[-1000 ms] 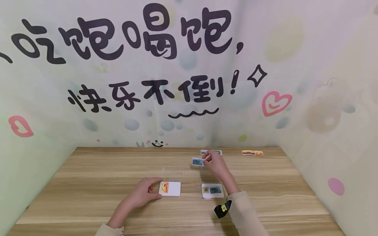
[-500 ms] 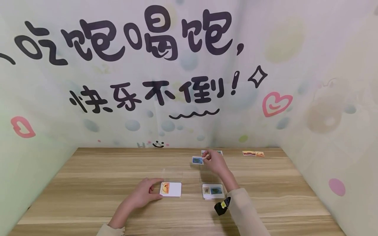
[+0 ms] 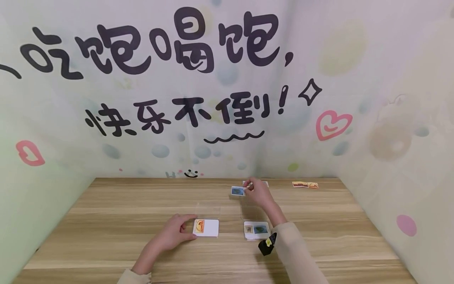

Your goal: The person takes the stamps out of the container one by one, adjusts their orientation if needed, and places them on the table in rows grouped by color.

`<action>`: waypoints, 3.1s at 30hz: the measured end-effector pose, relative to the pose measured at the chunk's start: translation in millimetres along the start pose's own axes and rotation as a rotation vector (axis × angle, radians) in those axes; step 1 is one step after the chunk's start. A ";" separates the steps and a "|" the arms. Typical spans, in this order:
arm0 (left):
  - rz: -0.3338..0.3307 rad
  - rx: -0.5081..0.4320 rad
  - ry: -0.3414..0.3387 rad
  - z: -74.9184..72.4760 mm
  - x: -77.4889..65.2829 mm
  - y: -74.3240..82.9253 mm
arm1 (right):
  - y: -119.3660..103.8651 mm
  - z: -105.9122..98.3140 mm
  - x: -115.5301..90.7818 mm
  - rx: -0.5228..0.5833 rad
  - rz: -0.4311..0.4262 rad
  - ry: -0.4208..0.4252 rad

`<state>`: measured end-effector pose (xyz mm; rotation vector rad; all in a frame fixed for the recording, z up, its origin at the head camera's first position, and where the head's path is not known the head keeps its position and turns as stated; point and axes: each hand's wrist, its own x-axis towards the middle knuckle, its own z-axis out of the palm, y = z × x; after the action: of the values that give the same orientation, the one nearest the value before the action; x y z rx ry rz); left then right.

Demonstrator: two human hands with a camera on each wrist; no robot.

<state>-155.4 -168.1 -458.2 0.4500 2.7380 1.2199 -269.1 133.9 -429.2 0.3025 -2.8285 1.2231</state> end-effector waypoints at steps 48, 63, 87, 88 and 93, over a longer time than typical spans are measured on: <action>0.000 -0.021 0.002 -1.2 -1.5 1.5 | 11.1 3.9 26.8 0.013 -0.002 -0.005; 0.006 -0.019 0.002 0.2 -0.6 1.8 | 13.9 2.2 34.3 0.011 0.041 -0.038; 0.003 -0.010 0.006 -0.8 -2.1 2.4 | 18.5 7.7 46.6 0.026 0.076 -0.045; 0.003 -0.010 0.006 -1.0 -2.2 2.5 | 18.3 7.8 47.1 0.026 0.075 -0.048; 0.000 -0.014 0.007 -1.7 -2.5 3.5 | 18.1 8.8 49.7 0.023 0.077 -0.050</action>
<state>-152.6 -167.9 -454.5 0.4451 2.7336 1.2421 -321.1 131.6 -442.3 0.2312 -2.8957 1.2816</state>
